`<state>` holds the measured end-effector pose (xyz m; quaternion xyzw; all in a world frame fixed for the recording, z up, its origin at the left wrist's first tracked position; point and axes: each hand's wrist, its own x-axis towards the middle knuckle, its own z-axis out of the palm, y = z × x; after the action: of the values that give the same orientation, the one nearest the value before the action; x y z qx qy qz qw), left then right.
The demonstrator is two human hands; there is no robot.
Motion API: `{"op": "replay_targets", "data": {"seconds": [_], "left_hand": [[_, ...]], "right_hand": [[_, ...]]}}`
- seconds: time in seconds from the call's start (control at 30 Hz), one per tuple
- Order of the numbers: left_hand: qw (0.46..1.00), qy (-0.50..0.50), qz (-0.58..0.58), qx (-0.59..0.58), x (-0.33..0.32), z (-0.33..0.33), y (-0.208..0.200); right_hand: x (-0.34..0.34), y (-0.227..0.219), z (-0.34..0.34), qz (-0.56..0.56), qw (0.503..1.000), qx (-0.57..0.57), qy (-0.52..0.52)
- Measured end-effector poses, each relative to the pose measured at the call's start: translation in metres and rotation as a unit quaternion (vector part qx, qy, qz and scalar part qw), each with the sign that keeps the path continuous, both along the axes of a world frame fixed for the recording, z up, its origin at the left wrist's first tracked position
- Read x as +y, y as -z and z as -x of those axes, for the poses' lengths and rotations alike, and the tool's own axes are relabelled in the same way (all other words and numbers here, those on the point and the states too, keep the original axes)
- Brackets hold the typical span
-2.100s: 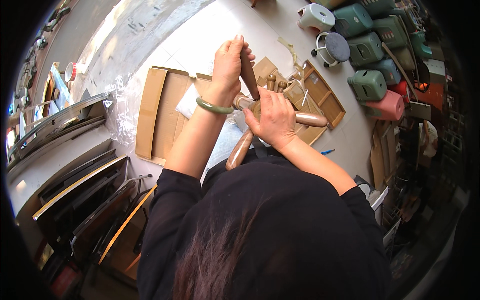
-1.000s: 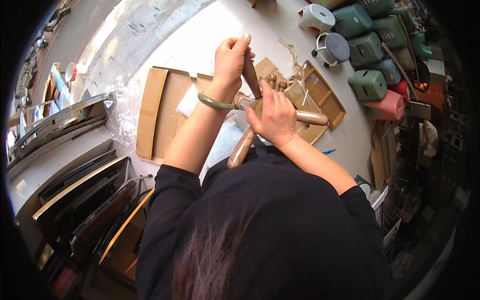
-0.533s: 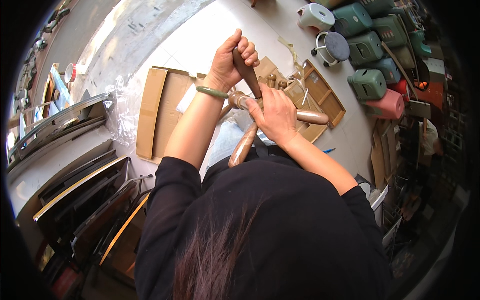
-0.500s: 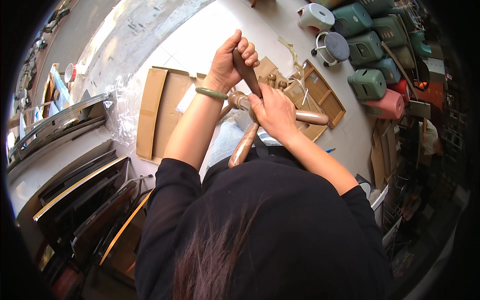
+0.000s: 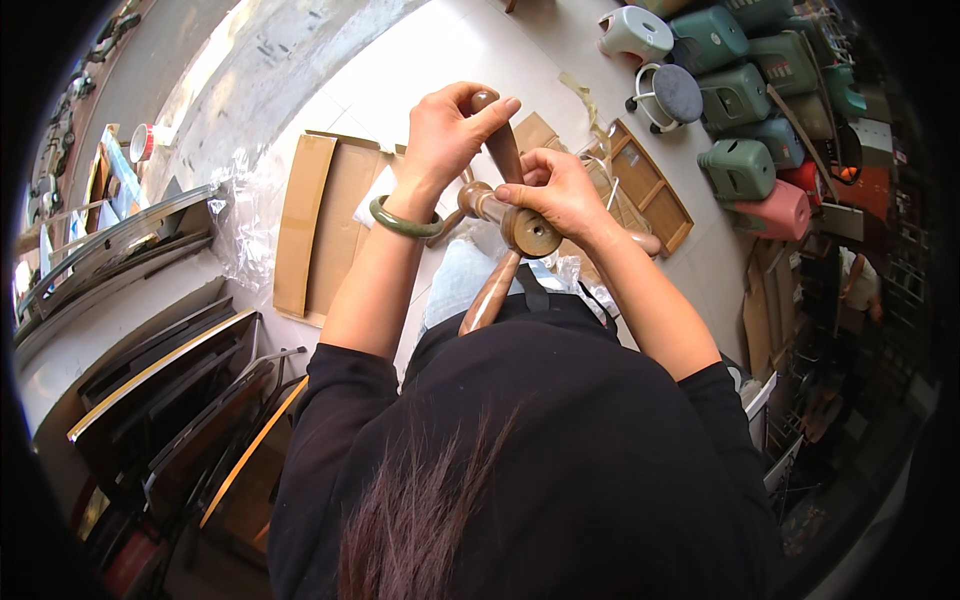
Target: The person assembles a wooden furniture base by unwrapping bubble-wrapped parts and inserting wooden dowels into a central hub. They connect multiple legs to the hub and tighten the joints by hand.
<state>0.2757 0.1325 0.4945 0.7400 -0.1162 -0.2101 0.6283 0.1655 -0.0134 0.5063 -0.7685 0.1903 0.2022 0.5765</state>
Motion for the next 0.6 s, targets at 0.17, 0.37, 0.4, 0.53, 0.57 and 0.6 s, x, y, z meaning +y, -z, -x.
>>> {"op": "replay_targets", "data": {"seconds": [0.17, 0.37, 0.4, 0.53, 0.57, 0.6], "left_hand": [[0.972, 0.13, 0.166, 0.101, 0.01, -0.019, 0.008], [0.951, 0.097, 0.24, 0.167, 0.015, -0.01, 0.008], [0.958, 0.047, 0.224, 0.172, 0.009, -0.005, 0.004], [0.952, -0.15, 0.2, 0.178, -0.036, 0.012, -0.01], [0.944, -0.173, 0.208, 0.187, -0.043, 0.013, -0.01], [0.937, -0.171, 0.229, 0.202, -0.046, 0.01, -0.008]], "right_hand": [[-0.009, -0.006, -0.018, -0.322, 0.946, 0.046, 0.017], [-0.003, -0.008, -0.023, -0.159, 0.987, 0.029, 0.012], [0.001, -0.007, -0.023, -0.104, 0.994, 0.009, 0.019], [0.019, -0.005, -0.014, 0.131, 0.989, -0.068, 0.032], [0.023, -0.006, -0.009, 0.168, 0.979, -0.11, 0.042], [0.028, -0.006, -0.003, 0.185, 0.973, -0.129, 0.051]]}}
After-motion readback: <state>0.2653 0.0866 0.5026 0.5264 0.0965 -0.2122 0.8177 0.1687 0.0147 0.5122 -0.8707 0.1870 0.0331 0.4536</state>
